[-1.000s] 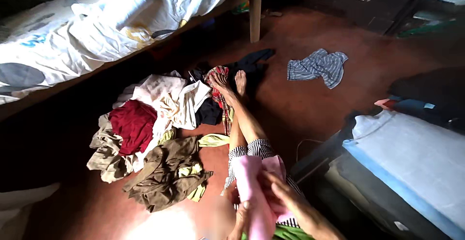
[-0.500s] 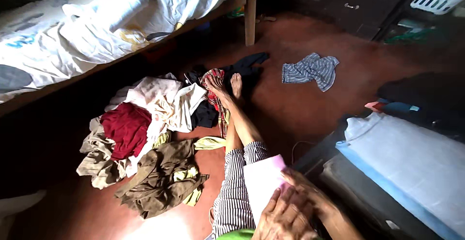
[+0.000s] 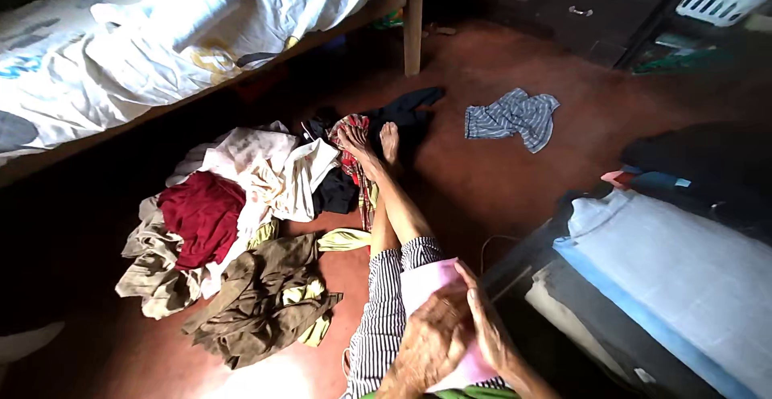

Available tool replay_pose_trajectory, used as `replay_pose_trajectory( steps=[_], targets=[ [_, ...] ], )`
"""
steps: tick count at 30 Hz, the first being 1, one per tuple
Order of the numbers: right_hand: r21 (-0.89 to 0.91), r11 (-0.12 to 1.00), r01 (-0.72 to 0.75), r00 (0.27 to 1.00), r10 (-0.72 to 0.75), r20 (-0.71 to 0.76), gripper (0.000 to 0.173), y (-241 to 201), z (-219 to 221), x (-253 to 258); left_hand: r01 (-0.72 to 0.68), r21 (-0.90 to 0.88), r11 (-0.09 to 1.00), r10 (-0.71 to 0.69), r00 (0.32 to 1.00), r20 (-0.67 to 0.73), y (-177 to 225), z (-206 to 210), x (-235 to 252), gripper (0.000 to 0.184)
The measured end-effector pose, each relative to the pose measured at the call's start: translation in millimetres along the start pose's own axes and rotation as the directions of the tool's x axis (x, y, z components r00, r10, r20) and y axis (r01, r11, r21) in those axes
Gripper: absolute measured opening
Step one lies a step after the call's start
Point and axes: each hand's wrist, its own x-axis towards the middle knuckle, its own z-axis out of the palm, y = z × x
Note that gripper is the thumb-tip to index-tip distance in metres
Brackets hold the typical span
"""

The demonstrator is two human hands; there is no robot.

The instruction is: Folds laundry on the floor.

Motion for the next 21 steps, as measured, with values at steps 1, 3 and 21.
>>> replay_pose_trajectory(
  steps=[1,3,21],
  targets=[
    [0.007,1.000,-0.016,1.000,0.016,-0.020,0.065,5.7,1.0,-2.9,-0.004,0.062,0.998,0.005,1.000,-0.013,-10.1,-2.3,5.9,0.043],
    [-0.067,0.994,-0.084,0.996,0.081,-0.037,0.063,3.9,-2.4,-3.1,0.048,0.149,0.988,-0.043,0.999,-0.032,-33.3,-5.5,15.6,0.039],
    [0.356,0.932,-0.071,0.957,-0.038,0.289,0.074,-68.2,-49.3,-3.2,0.411,-0.910,0.055,-0.804,0.559,0.204,40.6,-54.4,15.8,0.042]
  ],
)
